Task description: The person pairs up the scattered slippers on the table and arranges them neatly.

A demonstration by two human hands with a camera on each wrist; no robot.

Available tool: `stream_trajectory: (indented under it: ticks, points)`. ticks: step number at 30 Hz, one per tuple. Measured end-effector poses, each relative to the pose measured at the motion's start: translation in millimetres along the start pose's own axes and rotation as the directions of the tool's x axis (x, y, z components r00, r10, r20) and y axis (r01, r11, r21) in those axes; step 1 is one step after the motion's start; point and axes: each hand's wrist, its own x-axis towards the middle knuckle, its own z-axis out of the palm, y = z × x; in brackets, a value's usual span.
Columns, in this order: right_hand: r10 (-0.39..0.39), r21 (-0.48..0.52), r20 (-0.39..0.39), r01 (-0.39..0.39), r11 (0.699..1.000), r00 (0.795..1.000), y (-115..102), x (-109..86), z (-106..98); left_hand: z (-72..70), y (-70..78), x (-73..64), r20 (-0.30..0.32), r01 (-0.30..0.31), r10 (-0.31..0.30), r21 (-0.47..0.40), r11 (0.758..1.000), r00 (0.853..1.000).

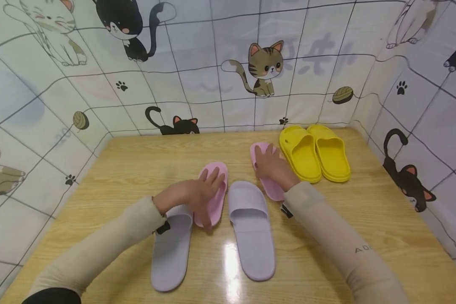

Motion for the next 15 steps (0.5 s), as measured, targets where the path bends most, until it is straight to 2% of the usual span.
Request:
stream_trajectory:
  ticks: [4, 7, 11, 15]
  points:
    - [-0.096, -0.025, -0.097, 0.094, 0.995, 0.991, 6, 0.7, 5, -0.1, -5.6, 7.1, -0.009, 0.001, -0.001, -0.007, 1.000, 1.000]
    - [-0.198, -0.039, -0.118, 0.194, 0.980, 0.973, 15, -3.7, 3, 0.7, -8.9, 10.5, -0.020, -0.001, 0.001, -0.004, 1.000, 1.000]
    - [-0.319, -0.053, -0.057, 0.316, 0.947, 0.946, 28, -14.4, -5, -0.1, -11.0, 12.9, -0.029, -0.009, 0.009, 0.002, 1.000, 1.000]
    - [-0.342, -0.129, 0.050, 0.346, 0.929, 0.938, 34, -29.2, -9, -1.9, -13.3, 15.2, -0.030, -0.014, 0.014, 0.010, 1.000, 0.999]
